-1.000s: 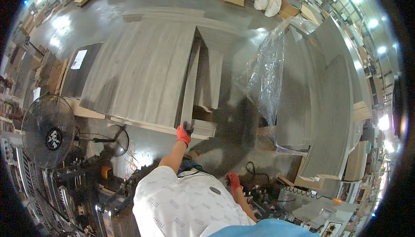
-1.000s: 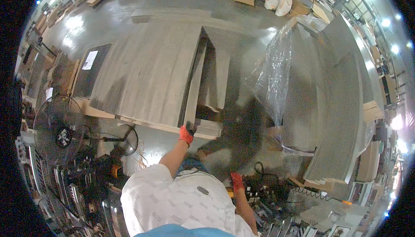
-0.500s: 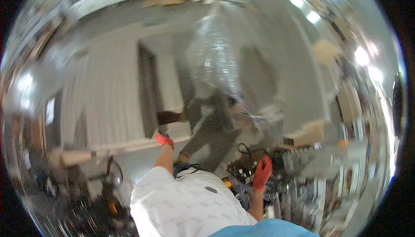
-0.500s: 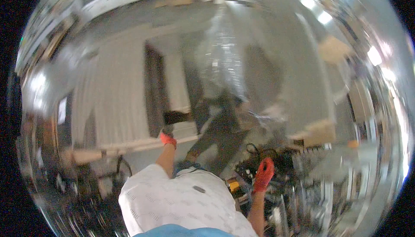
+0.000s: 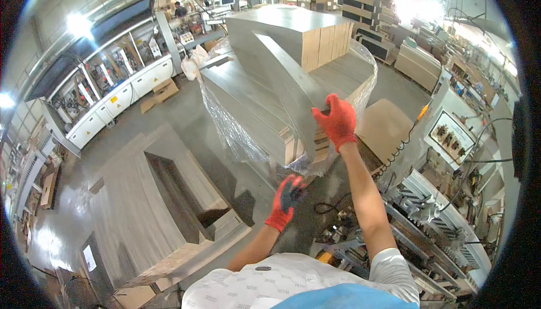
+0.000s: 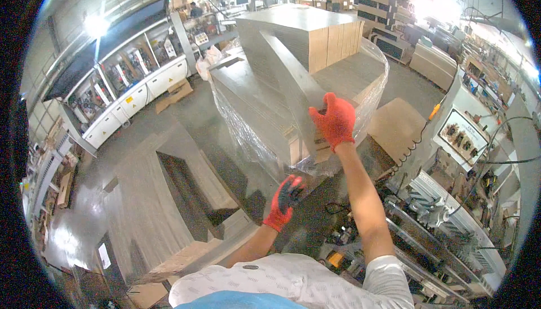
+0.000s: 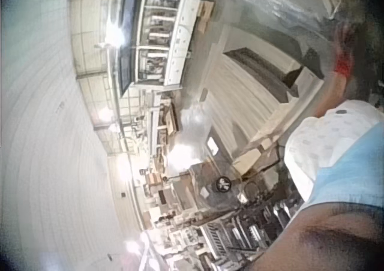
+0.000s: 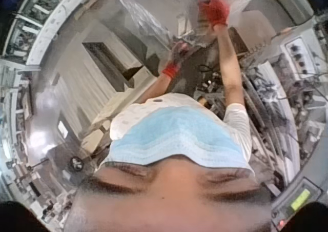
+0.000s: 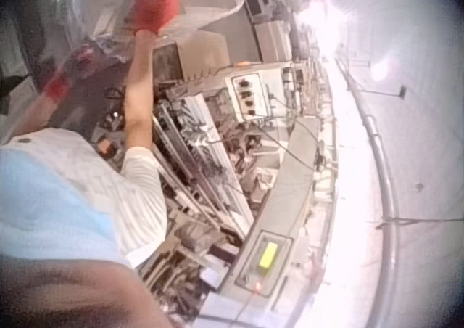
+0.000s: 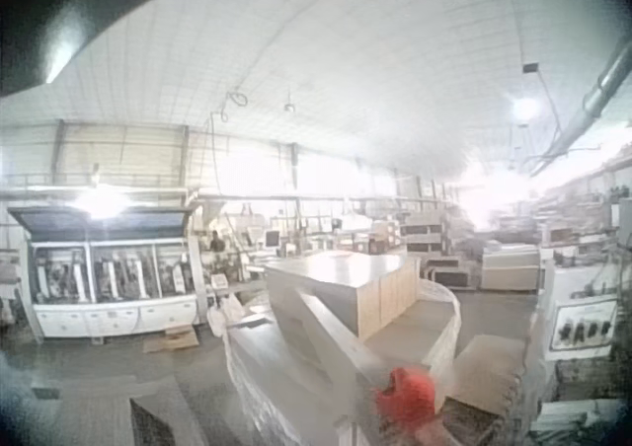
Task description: The person repeatedly picks up wooden strips from a pallet and feeds them one at a time into a woodworking machine.
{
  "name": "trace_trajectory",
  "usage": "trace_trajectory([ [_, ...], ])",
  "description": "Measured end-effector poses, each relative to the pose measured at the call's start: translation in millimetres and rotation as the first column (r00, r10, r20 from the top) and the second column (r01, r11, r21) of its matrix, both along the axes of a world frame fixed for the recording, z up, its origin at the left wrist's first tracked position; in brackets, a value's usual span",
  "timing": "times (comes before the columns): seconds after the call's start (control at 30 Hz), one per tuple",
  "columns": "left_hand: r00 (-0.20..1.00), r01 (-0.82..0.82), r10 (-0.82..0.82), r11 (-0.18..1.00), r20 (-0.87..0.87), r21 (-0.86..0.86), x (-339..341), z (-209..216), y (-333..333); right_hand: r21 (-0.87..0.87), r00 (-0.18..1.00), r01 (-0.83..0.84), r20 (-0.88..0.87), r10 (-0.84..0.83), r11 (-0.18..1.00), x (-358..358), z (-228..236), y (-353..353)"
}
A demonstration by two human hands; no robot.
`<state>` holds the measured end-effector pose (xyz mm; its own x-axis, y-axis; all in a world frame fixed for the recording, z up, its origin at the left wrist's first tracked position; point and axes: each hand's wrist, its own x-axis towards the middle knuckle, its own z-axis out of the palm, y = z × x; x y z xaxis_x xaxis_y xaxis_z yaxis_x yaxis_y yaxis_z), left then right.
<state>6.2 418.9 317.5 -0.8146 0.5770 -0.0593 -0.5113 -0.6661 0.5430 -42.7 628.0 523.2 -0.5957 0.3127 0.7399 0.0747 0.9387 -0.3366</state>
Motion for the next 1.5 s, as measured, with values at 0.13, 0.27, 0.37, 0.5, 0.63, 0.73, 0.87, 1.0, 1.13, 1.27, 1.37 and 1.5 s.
trace_trajectory([
  [0.13,0.953,0.19,-0.18,0.982,-0.243,0.021,29,69,37,-0.01,0.978,-0.021,-0.207,0.019,1.0,35,-11,-2],
  [0.27,0.828,0.24,-0.176,0.969,-0.532,0.053,52,118,60,-0.107,0.938,-0.051,-0.346,0.011,0.993,157,-31,3],
  [0.37,0.805,0.401,-0.32,0.914,-0.499,0.062,57,140,96,-0.187,0.787,0.029,-0.602,-0.138,0.982,289,-53,25],
  [0.5,0.381,-0.329,0.051,0.941,-0.923,-0.084,52,128,119,-0.159,0.545,0.631,-0.606,-0.58,0.759,445,-83,47],
  [0.63,0.844,0.126,-0.067,0.989,-0.533,0.075,71,143,138,-0.713,0.137,0.336,-0.609,-0.781,0.615,526,-124,47],
  [0.73,0.827,0.064,-0.129,0.989,-0.547,-0.136,118,140,128,-0.664,-0.149,-0.507,-0.56,-0.815,0.549,552,-170,63],
  [0.87,0.905,0.298,-0.348,0.929,-0.244,-0.219,116,68,120,-0.91,-0.03,-0.206,-0.361,-0.932,0.359,525,-254,77],
  [1.0,0.842,0.393,-0.509,0.807,-0.181,-0.441,66,-26,119,-0.968,0.079,-0.014,-0.253,-0.964,0.252,510,-279,105],
  [1.13,0.806,0.271,-0.489,0.806,-0.333,-0.526,2,-133,148,-0.974,0.077,0.148,-0.16,-0.984,0.17,491,-314,151],
  [1.27,0.734,0.068,-0.391,0.855,-0.555,-0.513,-55,-193,178,-0.951,0.146,0.3,0.126,-0.981,-0.078,465,-295,187],
  [1.37,0.756,0.155,-0.382,0.894,-0.532,-0.421,-66,-197,198,-0.775,-0.166,0.572,0.213,-0.963,-0.27,446,-294,201],
  [1.5,0.877,0.135,-0.268,0.934,-0.4,-0.33,-75,-208,197,-0.835,-0.138,0.526,0.105,-0.985,-0.162,440,-298,199],
])
